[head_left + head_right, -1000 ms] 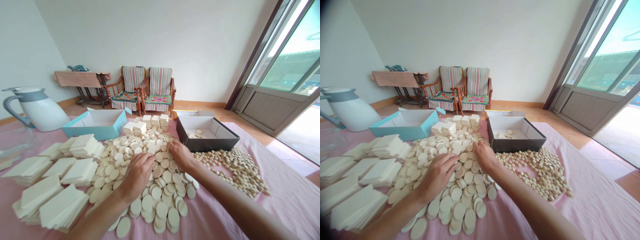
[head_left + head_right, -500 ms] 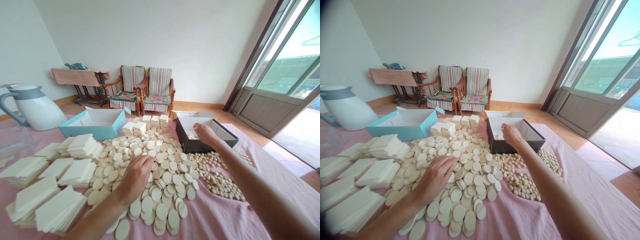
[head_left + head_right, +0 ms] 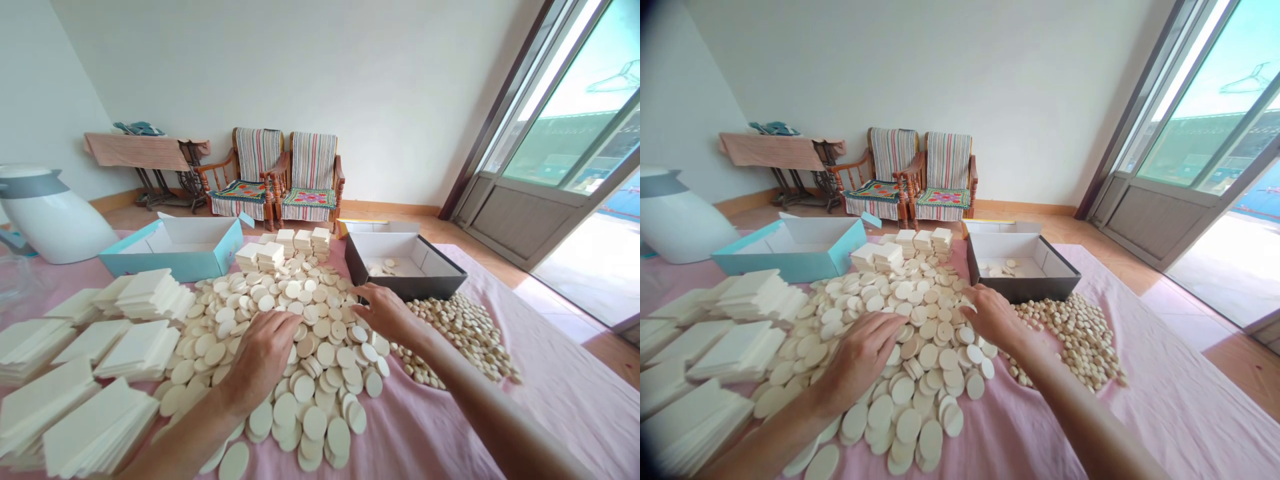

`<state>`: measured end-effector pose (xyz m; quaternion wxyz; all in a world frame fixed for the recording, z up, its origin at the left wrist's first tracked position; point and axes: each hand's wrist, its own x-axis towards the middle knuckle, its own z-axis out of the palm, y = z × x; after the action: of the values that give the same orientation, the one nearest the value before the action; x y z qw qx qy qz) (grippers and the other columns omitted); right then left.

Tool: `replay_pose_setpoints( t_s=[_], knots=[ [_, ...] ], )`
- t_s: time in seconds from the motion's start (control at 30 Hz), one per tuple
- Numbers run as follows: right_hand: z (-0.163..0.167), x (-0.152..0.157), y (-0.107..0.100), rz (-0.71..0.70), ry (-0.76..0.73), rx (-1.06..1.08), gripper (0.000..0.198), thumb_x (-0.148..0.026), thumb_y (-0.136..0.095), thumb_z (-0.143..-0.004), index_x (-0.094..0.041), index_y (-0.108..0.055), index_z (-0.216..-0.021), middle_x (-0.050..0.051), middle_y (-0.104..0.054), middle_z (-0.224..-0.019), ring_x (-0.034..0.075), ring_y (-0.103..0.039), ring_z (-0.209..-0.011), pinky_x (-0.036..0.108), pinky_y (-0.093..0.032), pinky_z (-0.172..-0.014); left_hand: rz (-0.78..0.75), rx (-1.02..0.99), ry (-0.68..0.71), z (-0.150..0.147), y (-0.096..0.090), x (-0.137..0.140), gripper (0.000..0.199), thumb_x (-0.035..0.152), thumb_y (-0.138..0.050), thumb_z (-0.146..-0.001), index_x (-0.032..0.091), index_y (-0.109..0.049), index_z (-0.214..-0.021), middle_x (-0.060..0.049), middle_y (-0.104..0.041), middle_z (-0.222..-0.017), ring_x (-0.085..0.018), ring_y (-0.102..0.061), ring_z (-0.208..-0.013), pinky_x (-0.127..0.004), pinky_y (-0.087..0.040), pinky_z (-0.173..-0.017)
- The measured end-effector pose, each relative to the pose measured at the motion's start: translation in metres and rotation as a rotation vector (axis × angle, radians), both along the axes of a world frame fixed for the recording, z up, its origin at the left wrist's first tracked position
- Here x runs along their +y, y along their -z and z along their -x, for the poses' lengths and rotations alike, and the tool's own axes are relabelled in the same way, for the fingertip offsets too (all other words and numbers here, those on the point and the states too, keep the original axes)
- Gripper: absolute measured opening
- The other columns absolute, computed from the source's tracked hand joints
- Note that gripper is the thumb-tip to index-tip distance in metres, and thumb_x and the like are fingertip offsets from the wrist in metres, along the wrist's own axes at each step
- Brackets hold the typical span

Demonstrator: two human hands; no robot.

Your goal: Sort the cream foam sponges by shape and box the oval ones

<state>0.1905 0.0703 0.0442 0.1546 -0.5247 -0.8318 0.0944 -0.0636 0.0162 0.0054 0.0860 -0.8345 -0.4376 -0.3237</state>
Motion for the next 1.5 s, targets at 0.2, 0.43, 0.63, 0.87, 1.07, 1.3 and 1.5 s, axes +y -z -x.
replay_pose_setpoints(
  t_s=[0.2,0.43,0.63,0.87,1.07,1.3,1.5],
  knots=[
    [0.010,0.000,0.015,0.121,0.080,-0.055,0.033,-0.035,-0.054,-0.084,-0.019,-0.062,-0.111,0.010,-0.060,-0.104,0.020,-0.061,-0.091,0.026,-0.039,-0.075,-0.027,0.013,-0.008,0.001,0.004,0.002,0.027,0.007,-0.047,-0.087,0.016,-0.060,-0.109,-0.006,-0.065,-0.100,-0.020,-0.058,-0.094,-0.037,-0.048,-0.085],
    [0.011,-0.001,0.021,0.080,0.042,0.082,0.012,-0.022,-0.057,-0.076,-0.018,-0.059,-0.088,0.005,-0.062,-0.090,0.016,-0.058,-0.083,0.024,-0.036,-0.071,-0.017,0.011,-0.017,0.001,0.005,0.002,0.024,0.012,-0.047,-0.089,0.017,-0.062,-0.106,-0.007,-0.066,-0.099,-0.020,-0.059,-0.093,-0.037,-0.049,-0.085],
    [0.007,-0.001,0.019,0.068,0.087,0.279,0.007,-0.022,-0.057,-0.074,-0.020,-0.054,-0.080,-0.001,-0.061,-0.070,0.012,-0.054,-0.064,0.022,-0.034,-0.060,0.004,-0.151,-0.023,-0.004,-0.002,0.002,0.022,0.013,-0.048,-0.089,0.019,-0.063,-0.104,-0.006,-0.067,-0.098,-0.019,-0.062,-0.093,-0.035,-0.050,-0.085],
    [0.017,-0.009,0.010,0.548,-0.100,0.777,0.026,-0.034,-0.061,-0.075,-0.018,-0.054,-0.094,-0.004,-0.057,-0.062,0.009,-0.054,-0.050,0.019,-0.036,-0.046,0.270,-0.471,0.010,-0.045,-0.034,0.016,0.018,0.020,-0.056,-0.086,0.019,-0.065,-0.101,-0.003,-0.071,-0.093,-0.013,-0.066,-0.075,-0.023,-0.054,-0.069],
    [0.021,-0.015,0.010,0.670,-0.072,0.960,0.035,-0.043,-0.067,-0.070,-0.018,-0.055,-0.091,-0.009,-0.046,-0.053,0.006,-0.046,-0.041,0.017,-0.030,-0.039,0.304,-0.502,0.045,-0.067,-0.030,0.027,0.021,0.019,-0.054,-0.086,0.017,-0.063,-0.104,-0.005,-0.072,-0.096,-0.015,-0.068,-0.082,-0.025,-0.056,-0.074],
    [-0.003,-0.001,0.004,0.450,-0.007,0.794,0.040,-0.058,-0.057,-0.075,-0.018,-0.054,-0.070,-0.006,-0.047,-0.046,0.006,-0.039,-0.035,0.017,-0.026,-0.034,0.333,-0.427,0.148,-0.081,-0.034,0.031,0.027,0.022,-0.052,-0.088,0.020,-0.060,-0.114,-0.006,-0.068,-0.110,-0.017,-0.067,-0.092,-0.028,-0.055,-0.081],
    [-0.069,0.070,-0.031,0.085,0.251,0.438,0.035,-0.049,-0.052,-0.081,-0.016,-0.062,-0.072,0.001,-0.061,-0.054,0.008,-0.047,-0.040,0.018,-0.032,-0.041,0.381,-0.278,0.079,-0.101,-0.056,0.082,0.033,0.025,-0.054,-0.085,0.014,-0.060,-0.116,-0.008,-0.072,-0.093,-0.018,-0.068,-0.079,-0.029,-0.053,-0.073]
  ],
)
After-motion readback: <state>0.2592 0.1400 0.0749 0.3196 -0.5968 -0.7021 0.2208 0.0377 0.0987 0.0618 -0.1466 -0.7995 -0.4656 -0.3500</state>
